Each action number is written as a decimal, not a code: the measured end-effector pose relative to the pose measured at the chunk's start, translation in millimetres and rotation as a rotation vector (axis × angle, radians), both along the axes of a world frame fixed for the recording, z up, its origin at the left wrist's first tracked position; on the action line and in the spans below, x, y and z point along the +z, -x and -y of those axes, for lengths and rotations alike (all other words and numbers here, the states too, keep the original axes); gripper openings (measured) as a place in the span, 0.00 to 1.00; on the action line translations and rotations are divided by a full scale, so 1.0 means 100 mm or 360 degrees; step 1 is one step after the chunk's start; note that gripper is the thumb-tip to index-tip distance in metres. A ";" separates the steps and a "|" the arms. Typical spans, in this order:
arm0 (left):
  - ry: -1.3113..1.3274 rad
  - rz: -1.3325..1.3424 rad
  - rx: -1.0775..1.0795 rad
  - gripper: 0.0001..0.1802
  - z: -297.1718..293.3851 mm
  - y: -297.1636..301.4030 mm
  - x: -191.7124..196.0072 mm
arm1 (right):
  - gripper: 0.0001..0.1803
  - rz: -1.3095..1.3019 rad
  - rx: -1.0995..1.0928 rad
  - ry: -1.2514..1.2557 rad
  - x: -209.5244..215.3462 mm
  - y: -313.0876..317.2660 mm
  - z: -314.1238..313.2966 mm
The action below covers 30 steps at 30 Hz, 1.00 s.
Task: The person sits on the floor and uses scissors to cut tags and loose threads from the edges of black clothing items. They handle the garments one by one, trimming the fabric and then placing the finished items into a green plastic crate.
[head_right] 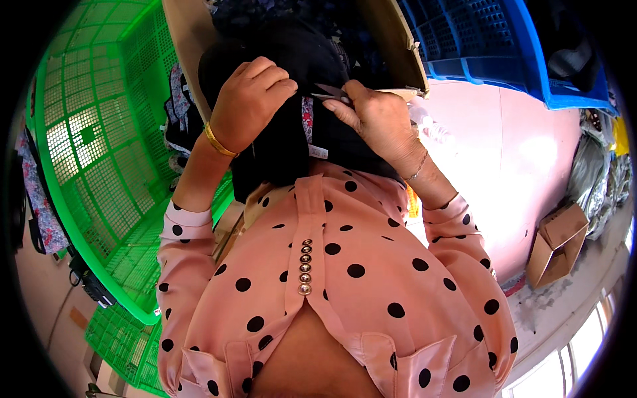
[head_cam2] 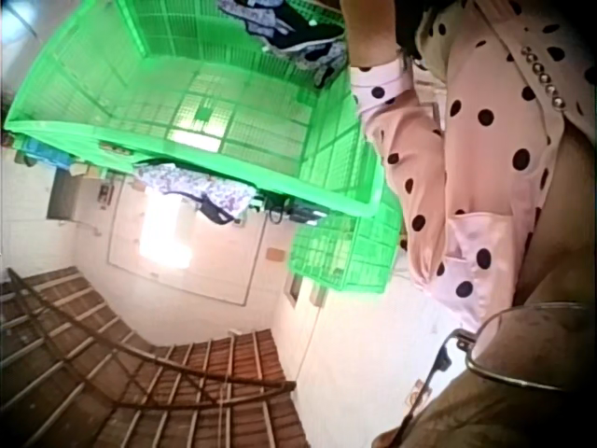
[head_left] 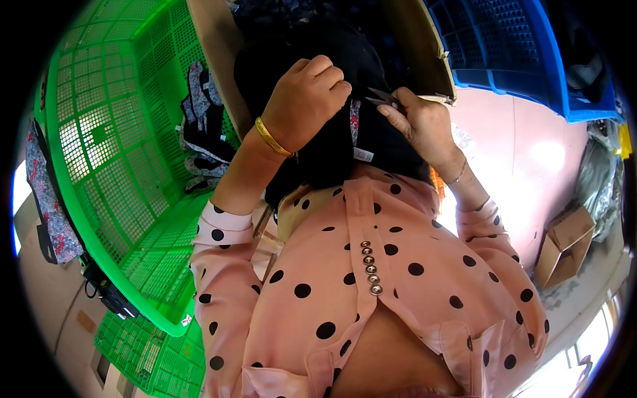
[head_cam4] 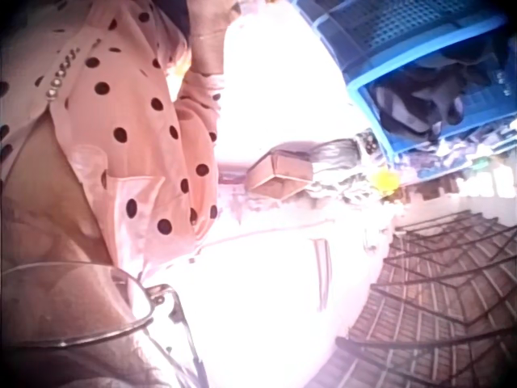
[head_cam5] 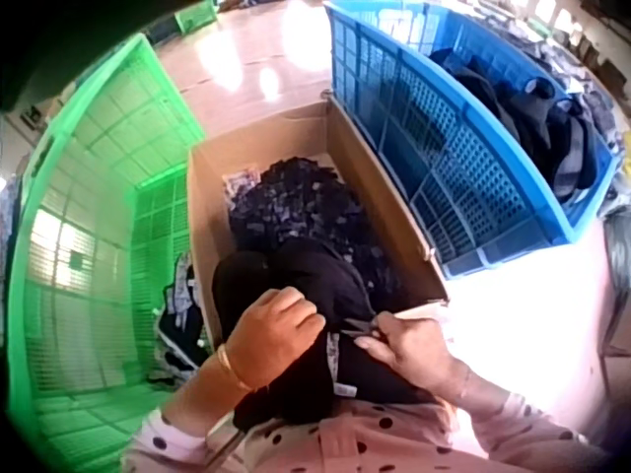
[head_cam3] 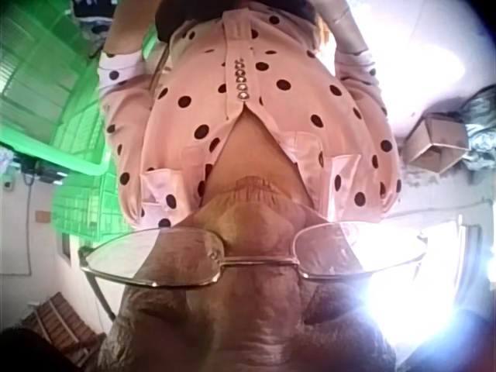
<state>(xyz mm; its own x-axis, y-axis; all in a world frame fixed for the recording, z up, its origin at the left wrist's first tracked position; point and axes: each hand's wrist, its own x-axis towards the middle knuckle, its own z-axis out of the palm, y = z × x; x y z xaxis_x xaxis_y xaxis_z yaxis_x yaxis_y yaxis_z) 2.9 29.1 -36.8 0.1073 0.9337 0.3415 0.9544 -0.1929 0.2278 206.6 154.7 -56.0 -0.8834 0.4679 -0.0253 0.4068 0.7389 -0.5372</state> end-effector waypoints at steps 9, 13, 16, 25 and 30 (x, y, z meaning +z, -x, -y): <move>0.0040 0.0404 0.0118 0.04 0.04 0.01 -0.12 | 0.23 -0.0128 0.0147 -0.0235 0.02 0.15 0.02; 0.0082 0.0462 0.0142 0.04 0.03 -0.02 -0.10 | 0.22 -0.0165 0.0164 -0.0257 -0.01 0.18 0.04; 0.0072 0.0419 0.0143 0.03 0.03 -0.02 -0.10 | 0.23 -0.0071 0.0156 -0.0271 -0.01 0.20 0.05; -0.0309 0.1558 0.0857 0.14 0.33 0.16 -0.17 | 0.26 -0.0583 -0.0306 0.1197 -0.13 0.38 -0.03; 0.0278 0.1564 0.0895 0.30 0.61 -0.14 -0.15 | 0.26 -0.0516 -0.0189 0.0937 -0.31 0.69 -0.06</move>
